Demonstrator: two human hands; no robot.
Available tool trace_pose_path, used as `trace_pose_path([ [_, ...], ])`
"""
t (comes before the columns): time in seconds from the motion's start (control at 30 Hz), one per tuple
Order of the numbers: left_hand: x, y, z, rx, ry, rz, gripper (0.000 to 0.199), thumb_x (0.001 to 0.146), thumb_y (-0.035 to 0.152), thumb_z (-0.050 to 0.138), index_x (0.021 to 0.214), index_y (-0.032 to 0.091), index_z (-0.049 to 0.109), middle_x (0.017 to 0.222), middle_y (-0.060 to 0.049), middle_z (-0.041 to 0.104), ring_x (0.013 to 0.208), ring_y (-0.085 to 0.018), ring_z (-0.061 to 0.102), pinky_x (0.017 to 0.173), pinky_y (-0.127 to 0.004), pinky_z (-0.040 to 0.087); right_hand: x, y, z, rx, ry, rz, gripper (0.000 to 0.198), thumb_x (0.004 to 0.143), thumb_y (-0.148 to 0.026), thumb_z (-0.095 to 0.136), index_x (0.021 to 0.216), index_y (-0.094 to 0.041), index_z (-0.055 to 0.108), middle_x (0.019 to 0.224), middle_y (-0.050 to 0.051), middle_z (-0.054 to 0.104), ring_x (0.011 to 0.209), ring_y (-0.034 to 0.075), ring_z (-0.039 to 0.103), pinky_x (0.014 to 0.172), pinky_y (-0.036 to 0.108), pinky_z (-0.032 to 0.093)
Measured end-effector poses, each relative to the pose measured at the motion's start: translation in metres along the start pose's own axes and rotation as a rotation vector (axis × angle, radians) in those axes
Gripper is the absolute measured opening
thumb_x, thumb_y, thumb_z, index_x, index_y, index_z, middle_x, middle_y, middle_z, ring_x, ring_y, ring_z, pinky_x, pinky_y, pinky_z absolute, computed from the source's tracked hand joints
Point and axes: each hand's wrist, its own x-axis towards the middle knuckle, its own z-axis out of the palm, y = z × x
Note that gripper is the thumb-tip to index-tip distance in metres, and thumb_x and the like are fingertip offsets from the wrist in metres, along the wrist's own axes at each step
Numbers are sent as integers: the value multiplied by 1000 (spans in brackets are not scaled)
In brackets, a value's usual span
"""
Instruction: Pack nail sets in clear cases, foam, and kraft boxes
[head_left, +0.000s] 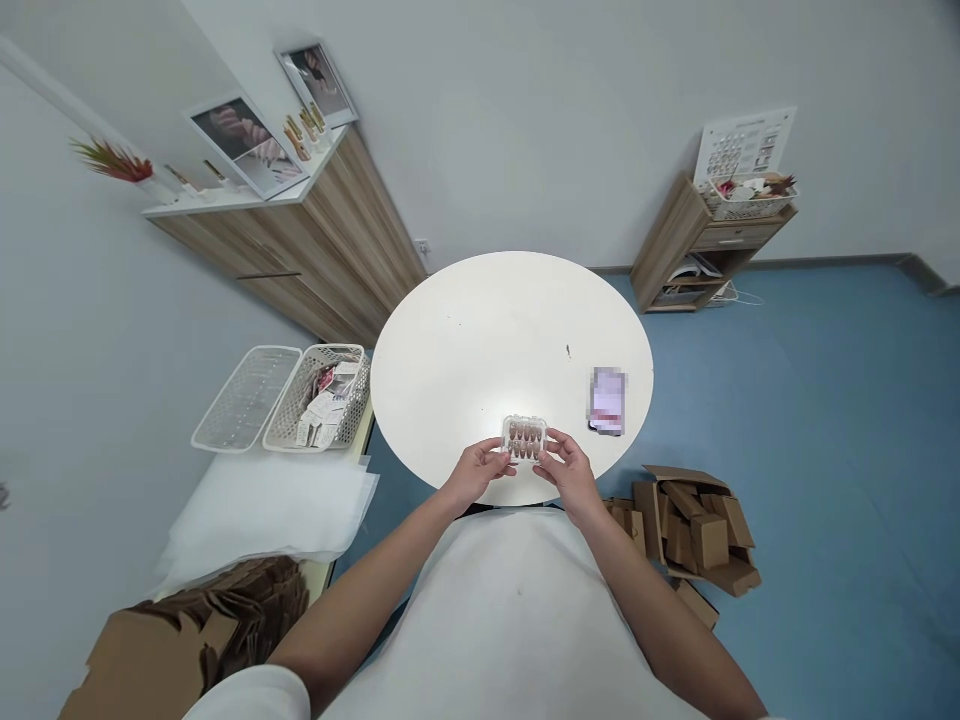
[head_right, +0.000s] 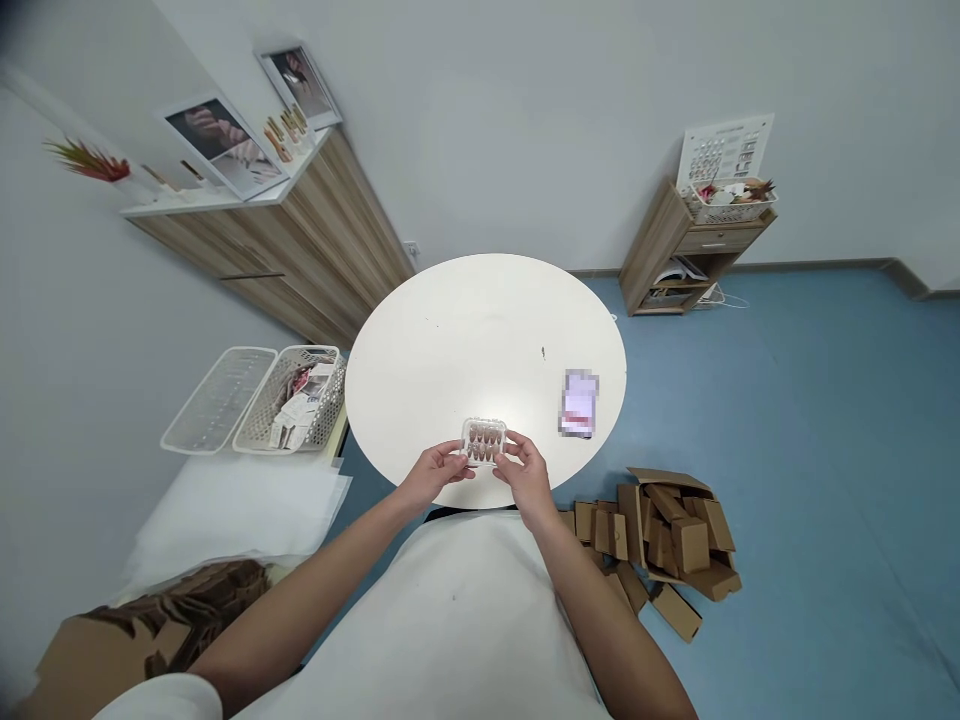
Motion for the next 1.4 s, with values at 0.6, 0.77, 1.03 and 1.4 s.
trace_pose_path([
  [0.6,-2,-14,-48,107,352,162,52,74,37,58,124,24,46,114,-8,51,88,-15,54,79,-30,45,43,21,50,-223,-44,-1,54,63,-42,65,110,-26,44,98,4,54,74,16,59,74,38,47],
  [0.77,-1,-14,-88,106,343,187,48,75,34,57,121,24,49,109,-8,52,89,-15,52,80,-31,46,55,24,92,-299,-15,20,47,66,-39,63,107,-25,46,105,5,53,76,15,59,74,35,47],
  [1.03,6,-21,-174,110,393,156,51,75,34,57,124,27,45,109,-7,47,95,-17,49,80,-30,45,88,59,176,-426,9,-35,43,70,-38,58,110,-24,47,112,6,50,96,18,51,79,34,45],
  [1.4,44,-49,-276,260,504,-47,57,73,37,57,126,24,43,102,-6,44,82,-16,48,69,-27,42,151,120,251,-603,-74,125,60,68,-39,59,124,-26,42,111,6,44,84,15,51,82,36,45],
])
